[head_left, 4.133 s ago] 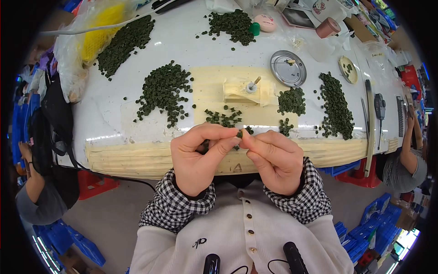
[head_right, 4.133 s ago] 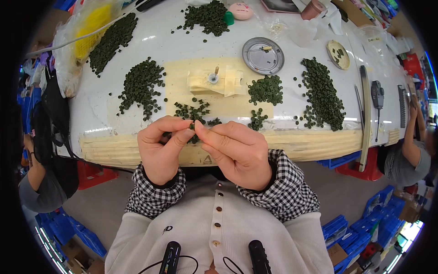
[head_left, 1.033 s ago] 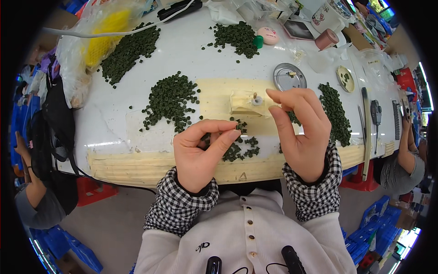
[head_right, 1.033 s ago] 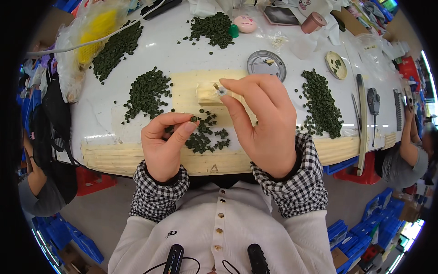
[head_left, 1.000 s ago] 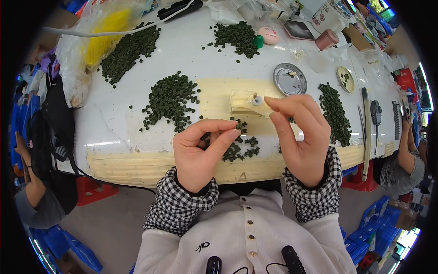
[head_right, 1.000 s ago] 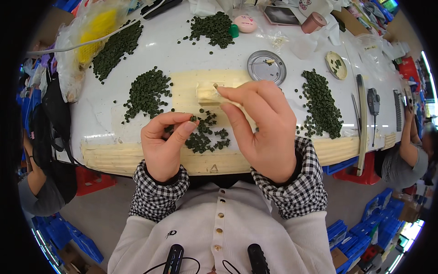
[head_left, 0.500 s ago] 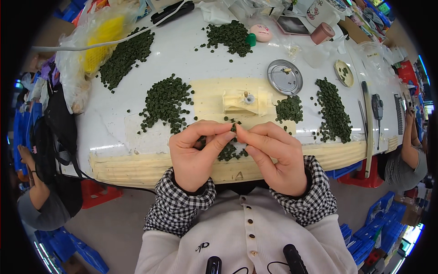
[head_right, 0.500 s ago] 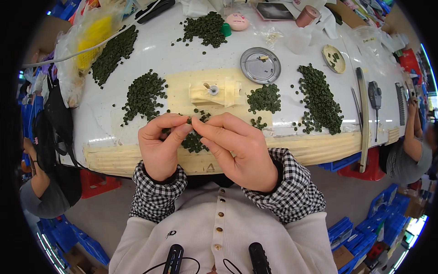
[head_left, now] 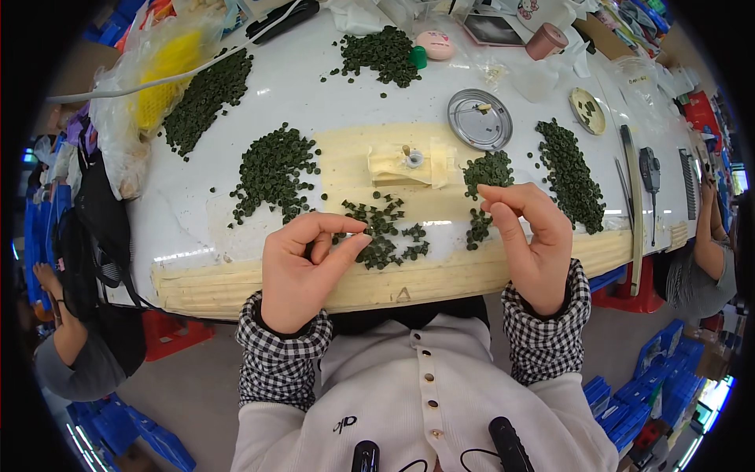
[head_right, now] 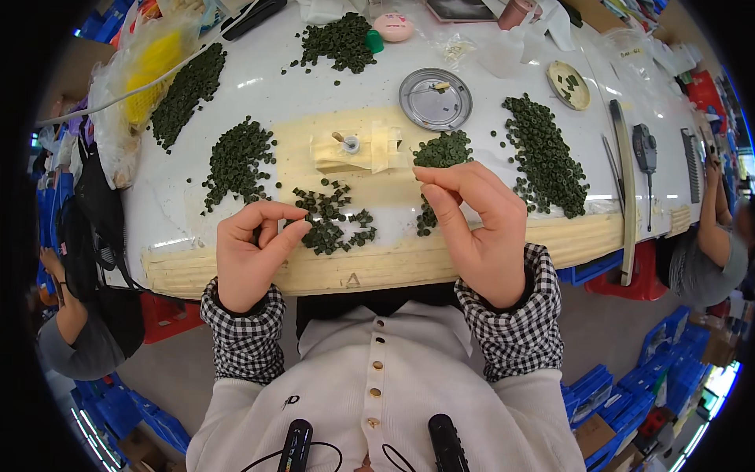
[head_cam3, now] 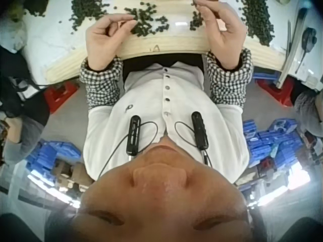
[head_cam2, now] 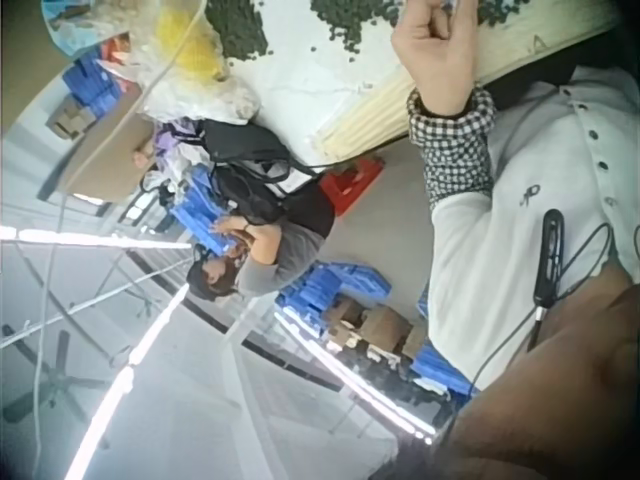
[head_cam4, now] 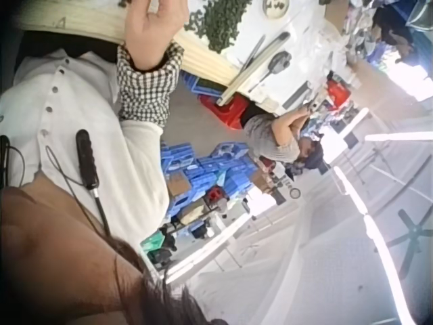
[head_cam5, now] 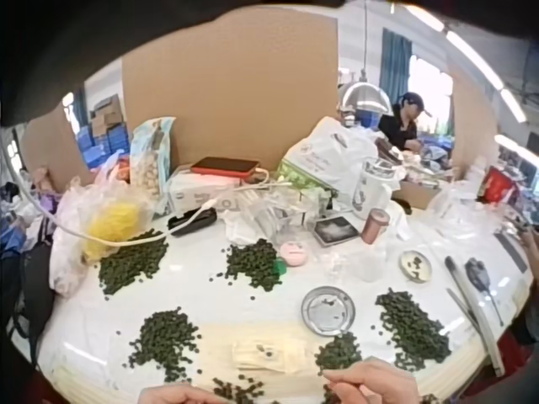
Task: Assembling small green plastic components on a workbench.
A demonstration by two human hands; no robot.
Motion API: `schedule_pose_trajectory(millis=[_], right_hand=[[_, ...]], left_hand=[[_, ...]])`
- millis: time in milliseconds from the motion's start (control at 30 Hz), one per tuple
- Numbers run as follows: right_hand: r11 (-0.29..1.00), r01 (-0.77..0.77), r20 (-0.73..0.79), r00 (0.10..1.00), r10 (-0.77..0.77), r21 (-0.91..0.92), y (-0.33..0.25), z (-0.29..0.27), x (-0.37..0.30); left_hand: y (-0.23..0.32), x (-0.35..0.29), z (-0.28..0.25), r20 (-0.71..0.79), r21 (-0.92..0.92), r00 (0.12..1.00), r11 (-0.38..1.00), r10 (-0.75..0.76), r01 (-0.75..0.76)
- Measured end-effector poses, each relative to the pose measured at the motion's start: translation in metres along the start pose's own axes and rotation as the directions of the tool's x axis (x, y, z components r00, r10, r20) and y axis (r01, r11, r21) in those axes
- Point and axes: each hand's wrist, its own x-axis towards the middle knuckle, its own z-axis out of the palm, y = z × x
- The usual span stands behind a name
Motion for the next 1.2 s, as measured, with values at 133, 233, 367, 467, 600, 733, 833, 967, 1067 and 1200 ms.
schedule_pose_trajectory(millis=[133, 233, 367, 467, 600, 733, 833, 967, 1067, 1200], right_hand=[[0.998, 0.014, 0.04, 0.999, -0.011, -0.066, 0.001, -0.002, -0.005], [0.981, 0.112, 0.192, 0.978, -0.082, -0.155, 0.004, -0.008, -0.008], [0.949, 0.174, 0.269, 0.958, -0.101, -0.262, 0.008, -0.008, -0.014], [0.908, 0.25, 0.256, 0.952, -0.168, -0.335, 0.01, -0.004, -0.017], [0.873, 0.307, 0.232, 0.945, -0.231, -0.38, 0.006, -0.001, -0.015], [0.931, 0.255, 0.109, 0.966, -0.234, -0.261, 0.006, 0.001, -0.017], [0.955, 0.231, 0.063, 0.973, -0.223, -0.189, 0.004, 0.003, -0.02], [0.975, 0.173, 0.065, 0.984, -0.165, -0.14, -0.005, 0.011, -0.022], [0.986, 0.155, 0.065, 0.986, -0.151, -0.062, -0.009, 0.017, -0.022], [0.99, 0.137, 0.036, 0.99, -0.136, -0.018, -0.011, 0.022, -0.021]], left_hand=[[-0.001, 0.0, -0.003, 0.007, -0.005, 1.0, 1.0, 0.003, -0.003], [-0.003, 0.0, -0.008, 0.044, -0.555, 0.992, 0.823, -0.115, 0.12], [-0.004, 0.002, -0.014, 0.166, -0.978, 0.957, 0.087, -0.239, 0.192], [-0.005, -0.003, -0.012, 0.189, -0.981, 0.949, -0.082, -0.254, 0.174], [-0.003, -0.01, -0.007, 0.264, -0.957, 0.941, -0.177, -0.21, 0.229], [0.005, -0.015, 0.001, 0.282, -0.959, 0.907, -0.107, -0.312, 0.261], [0.008, -0.016, 0.009, 0.286, -0.945, 0.866, 0.029, -0.409, 0.326], [-0.01, -0.021, 0.017, 0.422, -0.891, 0.904, 0.152, -0.075, 0.428], [0.003, -0.022, 0.027, 0.33, -0.863, 0.916, 0.32, -0.228, 0.39], [0.005, -0.01, 0.021, 0.277, -0.837, 0.928, 0.41, -0.251, 0.361]])
